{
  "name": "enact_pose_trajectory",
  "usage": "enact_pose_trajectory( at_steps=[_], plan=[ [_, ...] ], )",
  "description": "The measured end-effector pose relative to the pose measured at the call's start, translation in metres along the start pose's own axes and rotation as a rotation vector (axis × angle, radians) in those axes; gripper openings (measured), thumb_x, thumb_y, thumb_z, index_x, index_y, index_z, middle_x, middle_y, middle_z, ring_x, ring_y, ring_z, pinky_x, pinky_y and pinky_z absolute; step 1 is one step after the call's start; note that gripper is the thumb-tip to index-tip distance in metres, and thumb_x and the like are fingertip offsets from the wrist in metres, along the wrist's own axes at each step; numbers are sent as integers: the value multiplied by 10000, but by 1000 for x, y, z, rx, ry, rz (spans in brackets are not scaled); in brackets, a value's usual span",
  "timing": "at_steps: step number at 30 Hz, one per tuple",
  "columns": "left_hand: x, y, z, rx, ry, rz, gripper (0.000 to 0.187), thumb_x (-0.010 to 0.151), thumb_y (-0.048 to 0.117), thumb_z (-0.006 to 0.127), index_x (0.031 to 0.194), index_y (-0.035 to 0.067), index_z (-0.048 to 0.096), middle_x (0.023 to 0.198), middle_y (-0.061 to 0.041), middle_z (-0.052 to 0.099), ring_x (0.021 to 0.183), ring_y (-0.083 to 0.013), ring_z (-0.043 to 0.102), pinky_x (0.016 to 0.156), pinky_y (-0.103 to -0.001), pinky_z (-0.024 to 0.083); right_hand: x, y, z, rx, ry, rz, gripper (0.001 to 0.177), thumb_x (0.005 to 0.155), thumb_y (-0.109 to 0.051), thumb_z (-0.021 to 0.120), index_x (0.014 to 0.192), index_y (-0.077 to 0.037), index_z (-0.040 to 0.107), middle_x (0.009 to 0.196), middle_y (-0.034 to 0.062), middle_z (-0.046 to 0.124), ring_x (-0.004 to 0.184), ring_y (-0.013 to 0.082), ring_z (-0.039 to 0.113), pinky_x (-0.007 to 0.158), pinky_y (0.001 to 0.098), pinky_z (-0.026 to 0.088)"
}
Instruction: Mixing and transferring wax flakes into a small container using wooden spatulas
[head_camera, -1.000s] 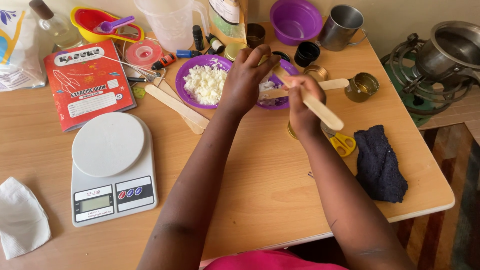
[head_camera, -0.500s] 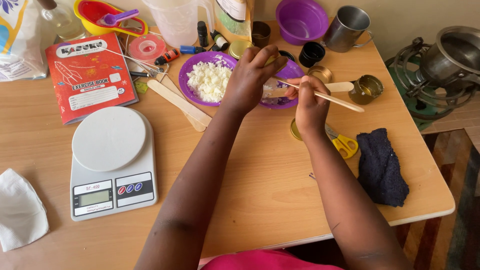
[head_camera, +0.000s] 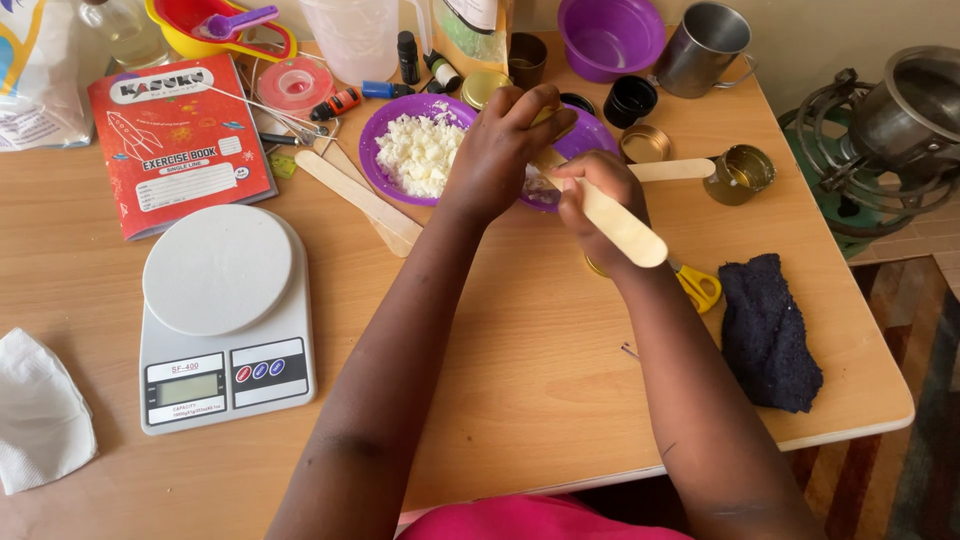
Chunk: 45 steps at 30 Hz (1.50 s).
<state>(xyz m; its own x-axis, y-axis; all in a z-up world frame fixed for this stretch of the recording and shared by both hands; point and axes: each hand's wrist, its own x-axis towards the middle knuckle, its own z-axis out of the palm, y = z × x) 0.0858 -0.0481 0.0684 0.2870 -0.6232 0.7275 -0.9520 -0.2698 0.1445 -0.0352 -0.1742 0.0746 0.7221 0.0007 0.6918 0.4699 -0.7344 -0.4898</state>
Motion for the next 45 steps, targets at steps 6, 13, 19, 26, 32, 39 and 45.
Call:
enact_pose_trajectory(
  at_steps=[6, 13, 19, 26, 32, 39, 45],
  plan=[
    [1, -1, -1, -8, -22, -35, 355, 873, 36, 611, 1208, 153, 624, 1238, -1, 491, 1008, -286, 458, 625, -404, 488, -5, 8, 5, -10, 221, 86, 257, 938, -184, 460, 888, 18, 612, 835, 145, 648, 745, 248, 609, 645, 351, 469],
    [3, 1, 6, -25, 20, 107, 361, 871, 6, 555, 1204, 135, 612, 1230, -4, 482, 977, -266, 441, 753, -394, 474, 2, 15, 10, 300, 400, 399, 339, 993, -225, 409, 925, 14, 640, 703, 102, 625, 634, 167, 608, 574, 267, 546],
    [1, -1, 7, -14, 39, 117, 463, 827, -71, 553, 1242, 131, 589, 1242, -12, 483, 999, -265, 455, 779, -395, 486, 10, 10, 15, 638, 530, 877, 318, 797, -227, 390, 807, 10, 601, 601, 148, 617, 524, 183, 594, 518, 245, 486],
    [-1, -3, 7, 6, 36, 92, 358, 875, 7, 567, 1198, 152, 619, 1247, -2, 491, 985, -268, 460, 770, -394, 477, 4, 12, 13, 514, 391, 716, 355, 881, -214, 395, 793, 22, 645, 573, 123, 595, 518, 166, 567, 525, 247, 475],
    [2, -5, 1, 39, 31, -17, 439, 828, -53, 552, 1214, 151, 598, 1259, -14, 492, 956, -292, 457, 685, -387, 466, 1, 12, 5, 410, 471, 567, 341, 838, -174, 381, 760, 23, 648, 557, 90, 560, 519, 150, 542, 514, 242, 459],
    [-1, 9, -9, -198, 235, -347, 647, 720, -151, 602, 1265, 193, 546, 1259, -64, 477, 1077, -313, 471, 847, -405, 449, 3, 5, 1, 437, 577, 614, 375, 908, -238, 379, 805, 5, 645, 564, 85, 579, 517, 144, 549, 509, 245, 442],
    [-11, 22, -12, -255, 342, -406, 705, 618, -153, 625, 1260, 128, 550, 1206, -107, 494, 1109, -303, 522, 885, -396, 492, 0, 8, 4, 458, 622, 590, 357, 908, -266, 407, 826, -11, 642, 572, 78, 586, 535, 135, 561, 514, 231, 443]
  ],
)
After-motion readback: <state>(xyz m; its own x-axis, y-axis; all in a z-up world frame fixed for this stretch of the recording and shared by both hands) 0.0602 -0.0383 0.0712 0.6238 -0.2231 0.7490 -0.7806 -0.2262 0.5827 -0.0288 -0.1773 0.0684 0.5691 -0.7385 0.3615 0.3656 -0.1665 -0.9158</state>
